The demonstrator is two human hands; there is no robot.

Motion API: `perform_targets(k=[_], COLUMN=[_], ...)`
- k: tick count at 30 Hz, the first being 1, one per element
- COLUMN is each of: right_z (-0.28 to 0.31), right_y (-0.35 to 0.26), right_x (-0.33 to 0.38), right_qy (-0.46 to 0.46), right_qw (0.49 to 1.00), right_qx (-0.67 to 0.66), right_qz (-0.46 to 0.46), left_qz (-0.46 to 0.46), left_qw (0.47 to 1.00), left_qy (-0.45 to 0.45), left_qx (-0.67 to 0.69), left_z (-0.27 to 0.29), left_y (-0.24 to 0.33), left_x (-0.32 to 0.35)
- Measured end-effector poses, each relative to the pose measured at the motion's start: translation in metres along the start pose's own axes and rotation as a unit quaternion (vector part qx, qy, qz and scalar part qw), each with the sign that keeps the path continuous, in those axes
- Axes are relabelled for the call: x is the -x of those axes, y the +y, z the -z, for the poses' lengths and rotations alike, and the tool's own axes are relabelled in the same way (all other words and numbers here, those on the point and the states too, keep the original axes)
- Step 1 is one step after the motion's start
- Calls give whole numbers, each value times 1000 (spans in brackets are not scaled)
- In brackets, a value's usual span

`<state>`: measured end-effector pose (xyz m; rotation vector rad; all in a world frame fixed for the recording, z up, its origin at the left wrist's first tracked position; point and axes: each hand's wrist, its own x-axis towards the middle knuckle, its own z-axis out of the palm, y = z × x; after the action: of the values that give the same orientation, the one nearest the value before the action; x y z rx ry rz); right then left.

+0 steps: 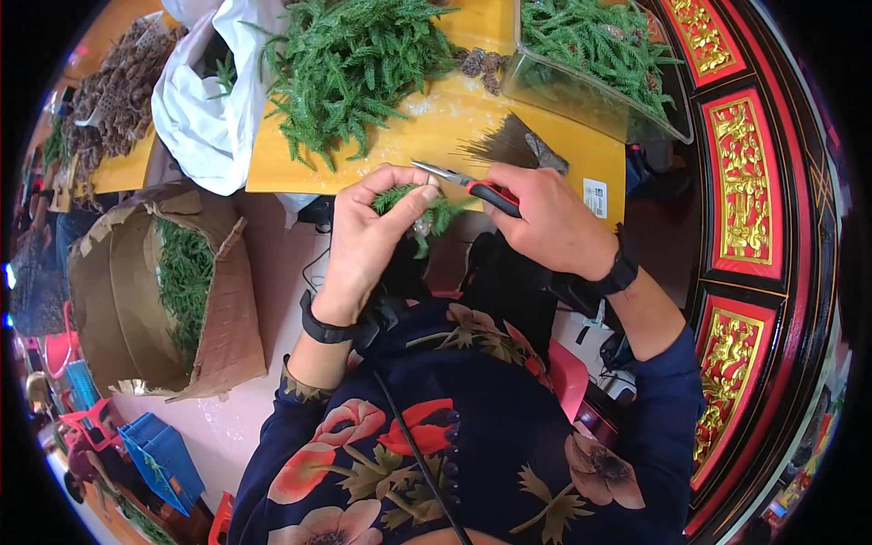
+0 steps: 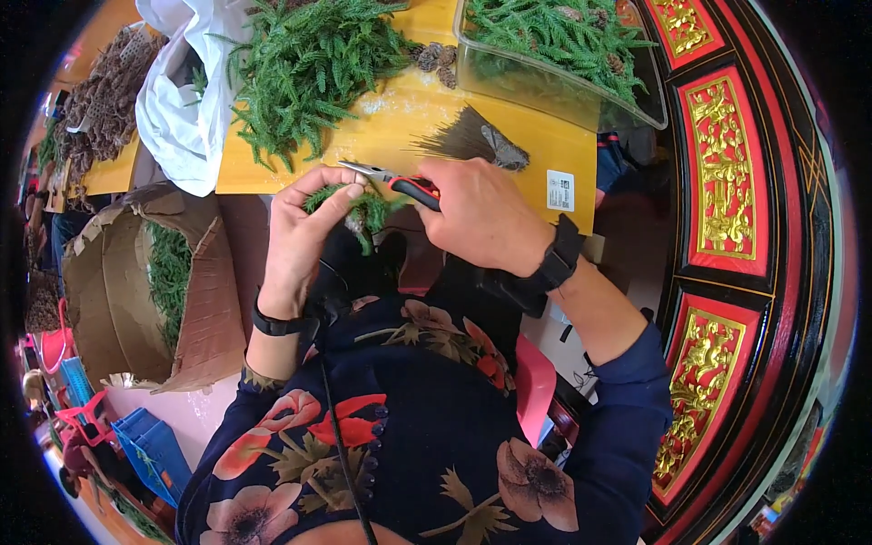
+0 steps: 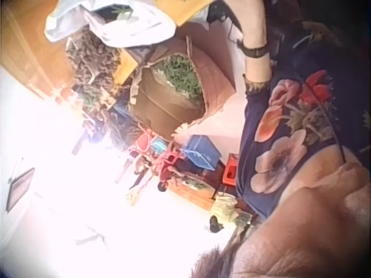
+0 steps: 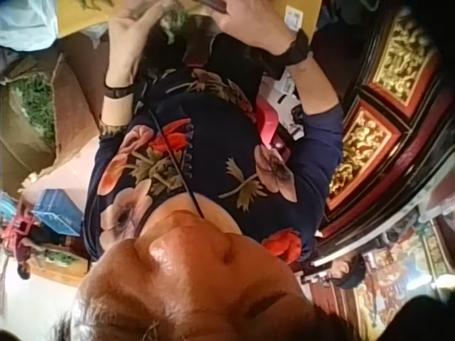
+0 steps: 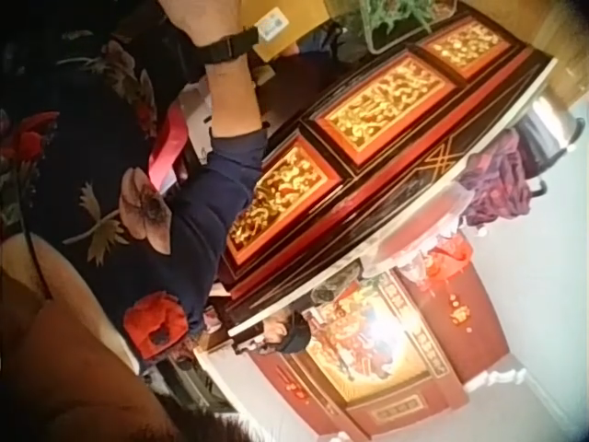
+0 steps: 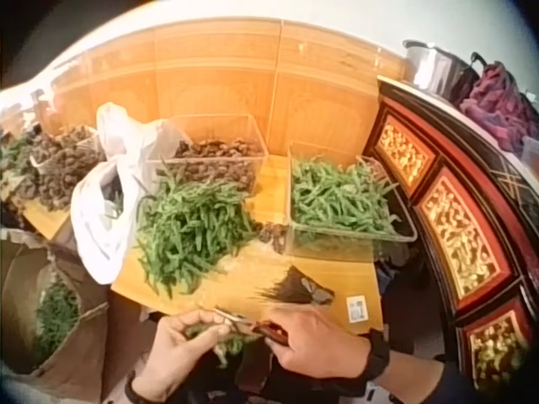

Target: Trimming and sorting green plant branches and nuts at a production workstation.

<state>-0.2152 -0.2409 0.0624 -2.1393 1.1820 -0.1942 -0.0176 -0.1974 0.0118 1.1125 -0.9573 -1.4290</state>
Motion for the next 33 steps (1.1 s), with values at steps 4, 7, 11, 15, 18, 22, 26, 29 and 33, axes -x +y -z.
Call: perform_targets(k=[4, 7, 11, 15, 18, 22, 26, 29, 33], right_z=[-7, -8, -7, -7, -8, -9, -13, -16, -12], right_y=[3, 5, 1, -1, -1, 0, 3, 9, 5], right_x=[2, 6, 11, 9, 10, 9, 7, 3, 2], right_qy=[-7, -7, -11, -10, 4, -3, 23, 54, 81], right_qw=[998, 998, 998, 999, 1000, 1000, 1000, 998, 991], right_qx=[-47, -54, -45, -39, -25, 2, 4, 21, 105], right_qz=[-30, -27, -37, -34, -18, -22, -18, 6, 7], left_qz=[18, 5, -13, -30, -76, -112, -60, -6, 72], left_qw=[999, 998, 998, 997, 988, 977, 995, 997, 992], left_qy=[40, 51, 59, 67, 70, 73, 70, 59, 45], left_qx=[20, 46, 20, -29, -111, -164, -34, 49, 90], left_z=[-1, -1, 1, 4, 4, 7, -1, -2, 6], left_y=[1, -1, -1, -7, -5, -8, -7, -7, -10], left_x=[4, 1, 1, -1, 1, -1, -2, -2, -5])
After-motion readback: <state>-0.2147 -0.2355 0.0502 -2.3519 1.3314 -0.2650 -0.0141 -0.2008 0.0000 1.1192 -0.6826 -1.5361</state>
